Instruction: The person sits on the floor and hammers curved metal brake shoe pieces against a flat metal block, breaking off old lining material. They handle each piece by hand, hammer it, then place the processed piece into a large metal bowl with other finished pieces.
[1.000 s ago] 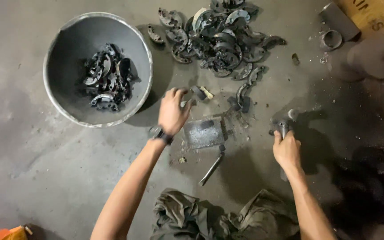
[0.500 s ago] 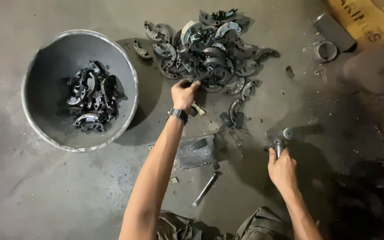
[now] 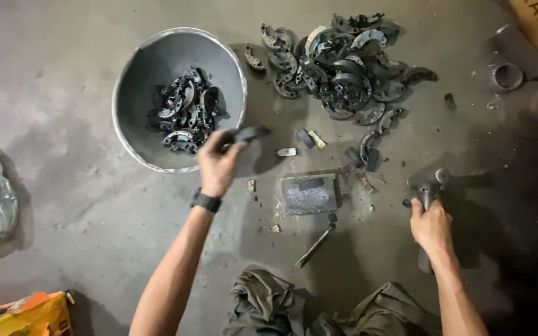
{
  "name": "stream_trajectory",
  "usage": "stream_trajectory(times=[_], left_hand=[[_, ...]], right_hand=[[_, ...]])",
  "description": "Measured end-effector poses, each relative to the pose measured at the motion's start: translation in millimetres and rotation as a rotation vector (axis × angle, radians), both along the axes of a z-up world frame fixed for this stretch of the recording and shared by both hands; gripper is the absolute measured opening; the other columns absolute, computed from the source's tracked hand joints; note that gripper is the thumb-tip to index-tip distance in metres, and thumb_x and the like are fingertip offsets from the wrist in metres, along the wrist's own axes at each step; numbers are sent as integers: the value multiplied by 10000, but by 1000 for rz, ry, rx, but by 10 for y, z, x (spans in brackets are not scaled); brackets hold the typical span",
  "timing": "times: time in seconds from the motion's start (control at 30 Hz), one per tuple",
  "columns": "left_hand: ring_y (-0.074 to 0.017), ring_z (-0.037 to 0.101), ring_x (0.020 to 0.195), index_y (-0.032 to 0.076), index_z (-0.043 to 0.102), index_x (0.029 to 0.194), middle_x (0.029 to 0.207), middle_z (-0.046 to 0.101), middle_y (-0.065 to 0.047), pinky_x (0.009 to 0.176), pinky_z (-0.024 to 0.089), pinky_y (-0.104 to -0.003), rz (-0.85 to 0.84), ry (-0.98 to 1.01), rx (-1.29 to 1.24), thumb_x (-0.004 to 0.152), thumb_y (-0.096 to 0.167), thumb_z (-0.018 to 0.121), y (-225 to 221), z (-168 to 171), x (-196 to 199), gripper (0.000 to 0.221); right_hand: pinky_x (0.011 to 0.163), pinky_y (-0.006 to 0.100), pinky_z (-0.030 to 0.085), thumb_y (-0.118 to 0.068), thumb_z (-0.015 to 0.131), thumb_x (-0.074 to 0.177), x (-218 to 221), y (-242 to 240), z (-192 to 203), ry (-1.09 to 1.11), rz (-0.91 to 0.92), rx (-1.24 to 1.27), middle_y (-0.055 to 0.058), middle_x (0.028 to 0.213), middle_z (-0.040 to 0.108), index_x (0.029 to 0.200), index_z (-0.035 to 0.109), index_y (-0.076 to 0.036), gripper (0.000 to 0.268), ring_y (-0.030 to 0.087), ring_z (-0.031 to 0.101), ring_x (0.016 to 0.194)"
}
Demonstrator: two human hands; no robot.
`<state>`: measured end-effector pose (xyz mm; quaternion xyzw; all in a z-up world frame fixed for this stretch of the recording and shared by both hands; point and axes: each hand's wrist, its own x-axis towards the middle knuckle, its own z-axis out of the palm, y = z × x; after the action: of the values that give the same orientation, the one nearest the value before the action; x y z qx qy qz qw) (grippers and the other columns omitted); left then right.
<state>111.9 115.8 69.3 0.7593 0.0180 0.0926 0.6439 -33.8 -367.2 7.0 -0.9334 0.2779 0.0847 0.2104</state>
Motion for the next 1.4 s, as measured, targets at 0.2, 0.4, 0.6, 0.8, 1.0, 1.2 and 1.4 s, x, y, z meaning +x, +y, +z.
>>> stream_trajectory(times=[0.2,0.4,0.6,0.8,1.0,1.2,1.4], left_hand=[[-429,511,1254,-61,547,1356,1359,517,-273,1071,430,-472,152,-354,708,903,67,779,168,670,-224,525],[-374,529,1304,51,592,1334,1399,568,-165,1124,445,-459,-396,-321,722,848,24,702,-796,230,186,499],[-339,515,1206,-16,573,1308,1328,568,-188,938,425,-535,-450,-400,1239,689,125,618,-2013,-908,941,637],[-366,548,1144,-46,572,1204,1175,613,-216,990,436,-548,-436,-35,1114,850,126,660,-2075,-763,833,404],[-318,712,1060,49,677,1167,1146,706,-140,959,550,-409,-362,324,243,862,18,652,-1490,-731,484,308],[-413,598,980,-4,684,1046,1037,666,-201,867,500,-465,-258,-239,594,734,-100,678,-668,269,214,327],[-335,642,1109,28,697,1211,1215,663,-181,975,515,-405,142,-249,596,933,-34,724,286,148,640,286]], right_hand=[[648,623,564,-367,526,1029,219,368,425,145,-134,294,320,893,700,1098,588,28,406,538,711,790],[738,603,535,-360,625,1020,315,339,119,-20,44,35,366,858,676,1001,621,80,441,557,668,860],[727,604,546,-347,621,1002,355,412,213,-1,-28,111,373,843,667,1037,597,79,428,556,664,872],[741,610,528,-334,621,1001,344,445,301,2,-18,117,370,843,669,1058,589,77,416,562,657,864],[745,604,530,-337,625,1009,312,435,233,0,-20,129,373,870,668,1044,599,79,419,551,663,883],[760,595,537,-334,614,1018,289,418,220,-38,1,140,362,882,678,1081,599,88,428,547,676,869],[766,615,520,-334,630,1012,260,410,137,-79,52,81,376,877,669,1083,602,87,428,574,647,859]])
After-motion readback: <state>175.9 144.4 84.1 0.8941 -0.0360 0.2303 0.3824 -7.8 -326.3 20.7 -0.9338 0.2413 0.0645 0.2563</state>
